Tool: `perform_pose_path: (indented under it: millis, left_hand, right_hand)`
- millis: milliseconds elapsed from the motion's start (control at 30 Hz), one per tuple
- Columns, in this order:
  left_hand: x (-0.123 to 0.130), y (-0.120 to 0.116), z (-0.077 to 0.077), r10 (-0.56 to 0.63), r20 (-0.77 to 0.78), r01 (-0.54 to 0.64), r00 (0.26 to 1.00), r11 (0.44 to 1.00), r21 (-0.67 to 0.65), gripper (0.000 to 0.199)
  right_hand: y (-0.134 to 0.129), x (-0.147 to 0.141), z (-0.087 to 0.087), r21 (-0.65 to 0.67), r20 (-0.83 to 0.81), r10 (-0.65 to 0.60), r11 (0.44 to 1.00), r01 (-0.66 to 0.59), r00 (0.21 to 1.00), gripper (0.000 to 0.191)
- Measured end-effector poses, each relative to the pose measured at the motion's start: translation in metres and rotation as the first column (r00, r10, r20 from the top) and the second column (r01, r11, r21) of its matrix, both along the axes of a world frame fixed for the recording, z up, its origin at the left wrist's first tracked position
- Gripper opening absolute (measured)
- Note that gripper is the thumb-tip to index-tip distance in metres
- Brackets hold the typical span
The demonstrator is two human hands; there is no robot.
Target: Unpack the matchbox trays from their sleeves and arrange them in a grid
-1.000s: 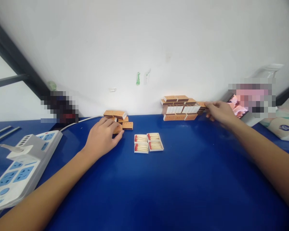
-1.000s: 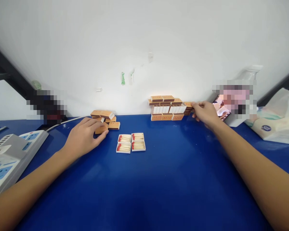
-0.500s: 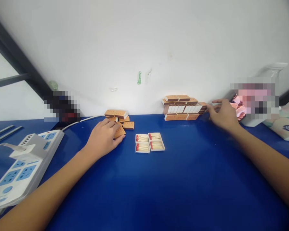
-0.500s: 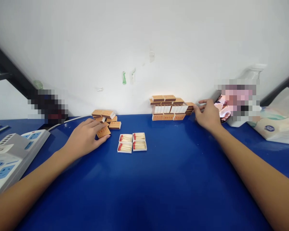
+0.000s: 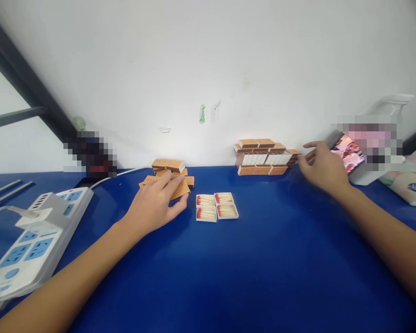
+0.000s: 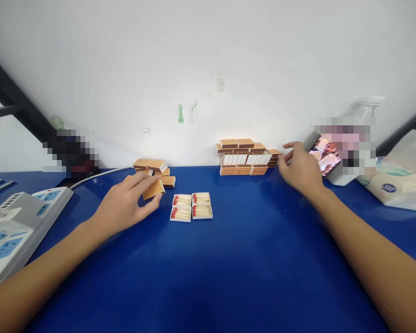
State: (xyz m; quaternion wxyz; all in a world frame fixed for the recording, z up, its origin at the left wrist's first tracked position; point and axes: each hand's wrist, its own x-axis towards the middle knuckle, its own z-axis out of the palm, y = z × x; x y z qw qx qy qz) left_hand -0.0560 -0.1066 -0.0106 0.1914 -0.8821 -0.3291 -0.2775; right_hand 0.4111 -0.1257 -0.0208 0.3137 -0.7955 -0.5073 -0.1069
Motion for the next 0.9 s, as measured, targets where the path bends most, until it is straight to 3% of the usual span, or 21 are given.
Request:
perform_pose_path:
  millis: [100, 167, 200, 233, 300, 367, 433, 600, 767, 900]
  left_hand:
    - [0.004, -0.007, -0.003, -0.155, 0.044, 0.156, 0.987, 0.987, -0.032, 0.044]
    - [0.009, -0.013, -0.005, -0.255, 0.097, 0.264, 0.962, 0.96, -0.089, 0.047]
    - [0.011, -0.017, -0.005, -0.29, 0.137, 0.307, 0.947, 0.944, -0.121, 0.049]
    - [0.014, -0.021, -0.005, -0.312, 0.181, 0.34, 0.933, 0.928, -0.152, 0.05]
    - [0.019, -0.029, -0.006, -0.326, 0.255, 0.382, 0.91, 0.9, -0.212, 0.053]
    - [0.023, -0.035, -0.006, -0.342, 0.287, 0.415, 0.895, 0.875, -0.25, 0.056]
    - [0.024, -0.039, -0.006, -0.376, 0.294, 0.453, 0.879, 0.852, -0.263, 0.059]
    - [0.025, -0.042, -0.009, -0.399, 0.332, 0.488, 0.855, 0.835, -0.253, 0.058]
    - [0.027, -0.045, -0.011, -0.395, 0.367, 0.494, 0.842, 0.839, -0.23, 0.058]
    - [0.031, -0.049, -0.006, -0.345, 0.425, 0.472, 0.837, 0.848, -0.241, 0.044]
  right_hand:
    - [-0.008, -0.028, 0.016, 0.231, 0.078, -0.026, 0.973, 0.007, 0.997, 0.026]
    - [-0.019, -0.064, 0.024, 0.36, -0.049, 0.104, 0.93, -0.079, 0.993, 0.017]
    - [-0.026, -0.086, 0.027, 0.355, -0.183, 0.222, 0.924, -0.146, 0.958, 0.013]
    - [-0.034, -0.109, 0.027, 0.275, -0.341, 0.36, 0.922, -0.274, 0.868, 0.018]
    - [-0.051, -0.153, 0.024, 0.167, -0.623, 0.529, 0.81, -0.562, 0.577, 0.037]
    - [-0.067, -0.187, 0.019, 0.188, -0.766, 0.547, 0.691, -0.698, 0.336, 0.05]
    - [-0.078, -0.206, 0.015, 0.193, -0.826, 0.51, 0.655, -0.731, 0.24, 0.054]
    - [-0.086, -0.212, 0.014, 0.198, -0.843, 0.477, 0.704, -0.682, 0.248, 0.046]
    - [-0.091, -0.22, 0.011, 0.213, -0.89, 0.432, 0.67, -0.711, 0.141, 0.058]
    - [-0.092, -0.224, 0.008, 0.245, -0.874, 0.458, 0.705, -0.665, 0.163, 0.057]
